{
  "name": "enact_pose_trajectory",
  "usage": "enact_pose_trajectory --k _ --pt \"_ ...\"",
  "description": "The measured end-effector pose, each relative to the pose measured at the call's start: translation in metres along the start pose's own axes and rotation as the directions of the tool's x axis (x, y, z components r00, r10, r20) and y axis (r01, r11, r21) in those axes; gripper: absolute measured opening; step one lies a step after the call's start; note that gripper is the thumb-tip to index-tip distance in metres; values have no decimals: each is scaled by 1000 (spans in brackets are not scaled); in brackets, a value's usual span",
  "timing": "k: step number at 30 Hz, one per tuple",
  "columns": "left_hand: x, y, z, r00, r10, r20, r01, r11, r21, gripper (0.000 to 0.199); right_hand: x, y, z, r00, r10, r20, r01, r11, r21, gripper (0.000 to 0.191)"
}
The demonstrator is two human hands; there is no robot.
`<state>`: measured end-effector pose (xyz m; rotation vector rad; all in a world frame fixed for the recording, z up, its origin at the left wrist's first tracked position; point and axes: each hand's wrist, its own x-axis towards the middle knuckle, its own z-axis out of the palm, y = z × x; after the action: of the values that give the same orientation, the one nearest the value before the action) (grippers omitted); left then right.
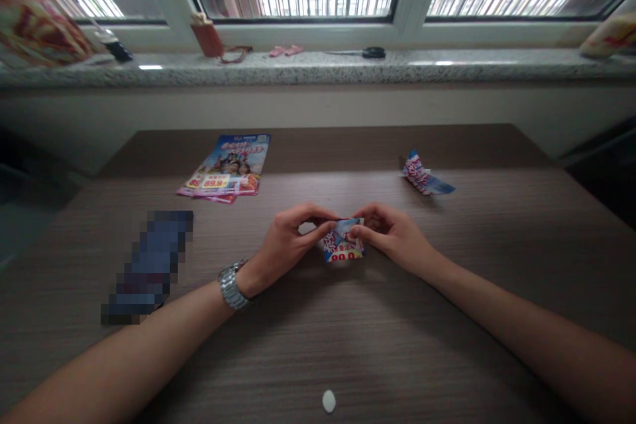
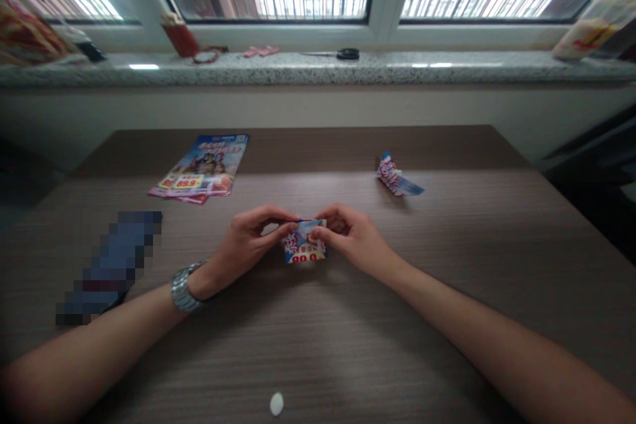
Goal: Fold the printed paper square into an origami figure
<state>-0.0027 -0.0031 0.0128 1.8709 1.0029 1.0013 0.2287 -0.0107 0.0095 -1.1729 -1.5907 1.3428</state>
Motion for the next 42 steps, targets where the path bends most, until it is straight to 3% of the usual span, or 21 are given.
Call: enact_pose_trajectory --k 6,16,22,25,37,42 --pt "0 -1 0 997 -62 44 69 981 -184 24 -1 -3 -3 999 -13 -29 15 999 51 28" --pt "2 3 2 986 -166 18 163 931 -327 19 -2 -1 -3 999 -39 -26 41 996 84 28" --pt "0 -4 2 999 13 -35 -19 983 -183 13 -2 0 -6 999 -39 -35 42 996 80 24" --pt "0 -11 0 998 69 -8 -69 995 -79 10 -2 2 -8 999 -42 -32 44 998 45 23" --pt "3 -9 -5 986 73 151 -87 992 92 7 -3 3 -15 995 -83 48 87 991 -97 26" --pt "2 -8 -5 987 23 160 -32 998 51 8 -4 3 -14 995 -88 49 93 990 -108 24"
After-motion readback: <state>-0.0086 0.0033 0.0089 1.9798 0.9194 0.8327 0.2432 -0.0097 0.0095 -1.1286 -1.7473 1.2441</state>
